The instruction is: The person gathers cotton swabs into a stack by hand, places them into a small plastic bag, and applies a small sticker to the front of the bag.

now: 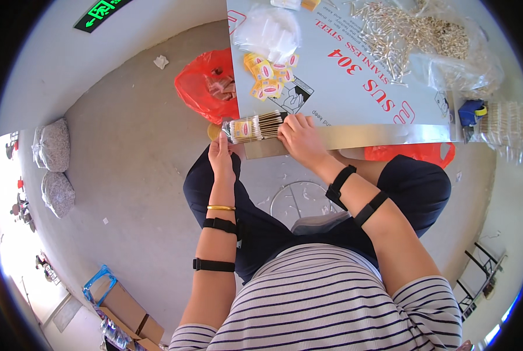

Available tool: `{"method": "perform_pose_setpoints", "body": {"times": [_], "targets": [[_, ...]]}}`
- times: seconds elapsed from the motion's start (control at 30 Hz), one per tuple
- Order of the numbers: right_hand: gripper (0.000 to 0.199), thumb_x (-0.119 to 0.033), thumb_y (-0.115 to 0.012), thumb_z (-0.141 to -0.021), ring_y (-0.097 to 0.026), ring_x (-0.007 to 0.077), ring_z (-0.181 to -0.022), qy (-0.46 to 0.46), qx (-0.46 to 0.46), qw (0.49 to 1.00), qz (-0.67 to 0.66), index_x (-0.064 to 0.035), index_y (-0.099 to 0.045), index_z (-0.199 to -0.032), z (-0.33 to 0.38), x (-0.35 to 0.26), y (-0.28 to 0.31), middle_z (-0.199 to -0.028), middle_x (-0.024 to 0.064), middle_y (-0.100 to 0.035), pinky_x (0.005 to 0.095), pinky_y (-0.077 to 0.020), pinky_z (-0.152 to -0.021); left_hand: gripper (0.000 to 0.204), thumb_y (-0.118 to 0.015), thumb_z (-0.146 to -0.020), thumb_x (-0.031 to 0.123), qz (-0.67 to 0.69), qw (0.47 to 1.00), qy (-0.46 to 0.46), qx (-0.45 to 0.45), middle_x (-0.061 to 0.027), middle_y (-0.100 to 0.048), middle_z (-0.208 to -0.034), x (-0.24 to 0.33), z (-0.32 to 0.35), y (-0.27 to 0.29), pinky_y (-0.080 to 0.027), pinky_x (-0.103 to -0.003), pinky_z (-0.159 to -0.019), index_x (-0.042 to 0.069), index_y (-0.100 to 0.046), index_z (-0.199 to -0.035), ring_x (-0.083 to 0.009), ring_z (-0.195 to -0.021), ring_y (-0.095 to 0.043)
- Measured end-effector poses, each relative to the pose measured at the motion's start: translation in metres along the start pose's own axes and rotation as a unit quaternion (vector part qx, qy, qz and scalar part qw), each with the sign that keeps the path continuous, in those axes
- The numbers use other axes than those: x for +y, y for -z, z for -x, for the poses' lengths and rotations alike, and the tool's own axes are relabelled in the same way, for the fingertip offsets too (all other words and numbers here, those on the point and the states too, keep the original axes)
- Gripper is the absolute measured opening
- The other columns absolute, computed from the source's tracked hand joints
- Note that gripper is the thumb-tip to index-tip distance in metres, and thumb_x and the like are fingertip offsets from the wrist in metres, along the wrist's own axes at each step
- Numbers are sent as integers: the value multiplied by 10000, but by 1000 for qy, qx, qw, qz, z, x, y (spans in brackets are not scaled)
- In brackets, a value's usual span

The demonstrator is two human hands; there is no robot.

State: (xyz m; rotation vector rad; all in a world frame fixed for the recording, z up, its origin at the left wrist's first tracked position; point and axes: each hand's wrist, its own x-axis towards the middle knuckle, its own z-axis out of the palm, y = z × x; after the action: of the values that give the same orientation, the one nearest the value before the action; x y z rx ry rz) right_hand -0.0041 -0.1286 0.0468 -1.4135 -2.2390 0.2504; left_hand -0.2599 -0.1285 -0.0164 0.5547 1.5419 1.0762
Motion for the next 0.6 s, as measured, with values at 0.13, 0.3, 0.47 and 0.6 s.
{"method": "perform_pose_setpoints", "body": {"times": [0.13, 0.3, 0.47, 0.6], "targets": [[124, -158, -726, -876, -545, 240, -980, -3, 8, 1000, -20, -88, -624, -869, -8, -9, -13, -987, 49, -540, 395, -423, -858, 292, -699, -1036, 405, 13, 1000, -23, 9, 63, -673, -851, -2, -3, -8, -445, -226, -735, 115, -693, -1005, -32, -765, -564], [216, -237, -746, -890, -559, 272, -1042, -15, -15, 998, -59, -83, -640, -997, -5, -9, -12, -1060, 60, -569, 425, -429, -893, 319, -683, -1046, 405, 26, 999, -23, 8, 49, -685, -867, -2, -4, -8, -448, -224, -737, 87, -691, -1059, -38, -773, -576], [837, -416, -754, -907, -404, 362, -1476, -79, -4, 997, -22, 6, -415, -1545, 18, 21, 7, -1589, 167, -427, 516, -310, -1231, 418, -594, -1084, 459, 55, 997, 6, 45, 41, -675, -862, 12, -8, -8, -438, -225, -729, 58, -710, -1111, -51, -772, -575], [941, -489, -698, -937, -271, 356, -1575, -72, -72, 994, 40, 45, -309, -1607, 16, 16, -1, -1685, 183, -301, 526, -210, -1294, 456, -566, -1102, 449, -18, 995, -94, -10, 47, -654, -853, 14, -21, -18, -418, -220, -689, 33, -736, -1027, -47, -756, -544]]}}
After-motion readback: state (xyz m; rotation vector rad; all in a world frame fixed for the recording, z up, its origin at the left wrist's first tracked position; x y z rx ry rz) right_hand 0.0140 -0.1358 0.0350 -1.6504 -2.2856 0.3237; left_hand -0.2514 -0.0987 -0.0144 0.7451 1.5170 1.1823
